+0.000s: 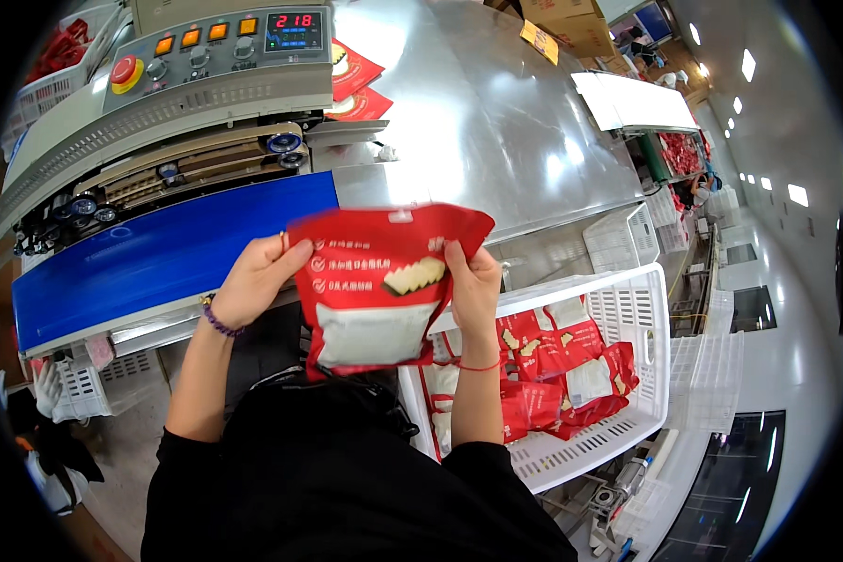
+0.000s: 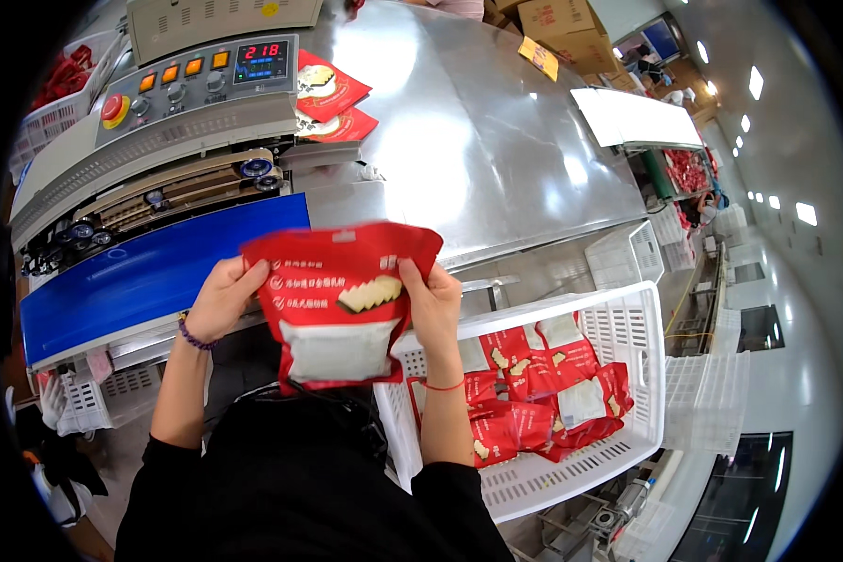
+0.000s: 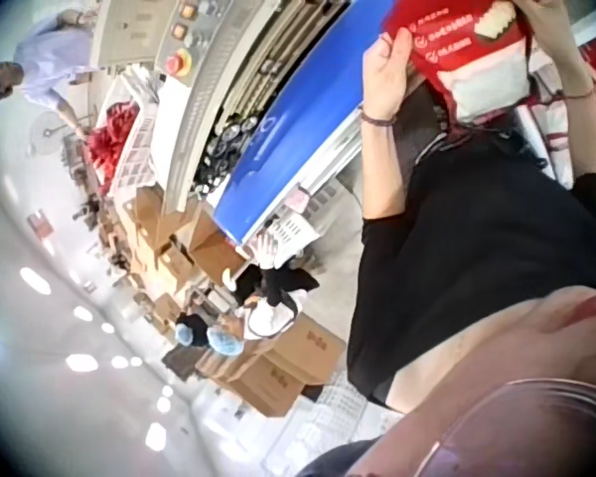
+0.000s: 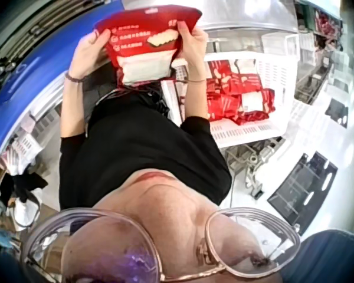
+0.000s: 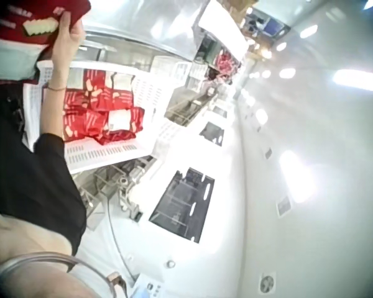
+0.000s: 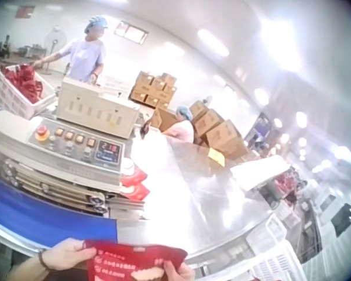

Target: The person picks up red bags from a white basket, places them onto a sealing machine's conveyor belt, and then puts the bags back into a basket.

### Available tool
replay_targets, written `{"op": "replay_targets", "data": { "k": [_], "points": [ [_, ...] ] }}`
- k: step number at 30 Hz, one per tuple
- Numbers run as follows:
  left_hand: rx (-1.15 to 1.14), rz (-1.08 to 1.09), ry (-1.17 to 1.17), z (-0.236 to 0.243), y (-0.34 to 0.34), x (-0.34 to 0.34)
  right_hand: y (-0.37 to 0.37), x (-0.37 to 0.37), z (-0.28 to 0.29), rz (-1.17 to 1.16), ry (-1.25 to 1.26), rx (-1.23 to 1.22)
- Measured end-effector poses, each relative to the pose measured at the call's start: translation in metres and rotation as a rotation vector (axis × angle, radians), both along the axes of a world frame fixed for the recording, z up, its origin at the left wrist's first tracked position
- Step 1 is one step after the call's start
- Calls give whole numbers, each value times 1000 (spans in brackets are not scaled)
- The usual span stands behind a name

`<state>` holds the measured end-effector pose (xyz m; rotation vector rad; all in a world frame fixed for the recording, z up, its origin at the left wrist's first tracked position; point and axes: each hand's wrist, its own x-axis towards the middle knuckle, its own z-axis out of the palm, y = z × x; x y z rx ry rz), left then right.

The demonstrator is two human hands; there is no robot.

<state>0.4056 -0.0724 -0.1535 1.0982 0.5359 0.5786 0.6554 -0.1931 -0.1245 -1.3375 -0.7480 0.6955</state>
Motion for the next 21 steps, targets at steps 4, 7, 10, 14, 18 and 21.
{"op": "replay_targets", "data": {
  "k": [4, 7, 10, 14, 18, 21],
  "points": [
    [521, 389, 460, -20, 27, 35, 30, 24, -7, -110, -883, -255],
    [336, 541, 337, -29, 30, 66, 47, 43, -18, -109, -591, -295],
    [71, 536, 136, -29, 43, 83, 60, 64, -18, -31, -307, -230],
    [-46, 629, 207, -35, 64, 86, 88, 71, -20, 2, -166, -144],
    [49, 689, 286, -46, 83, 81, 108, 67, -14, -5, -198, -153],
    [98, 709, 392, -34, 87, 67, 121, 60, -13, 47, -223, -89]
  ]
}}
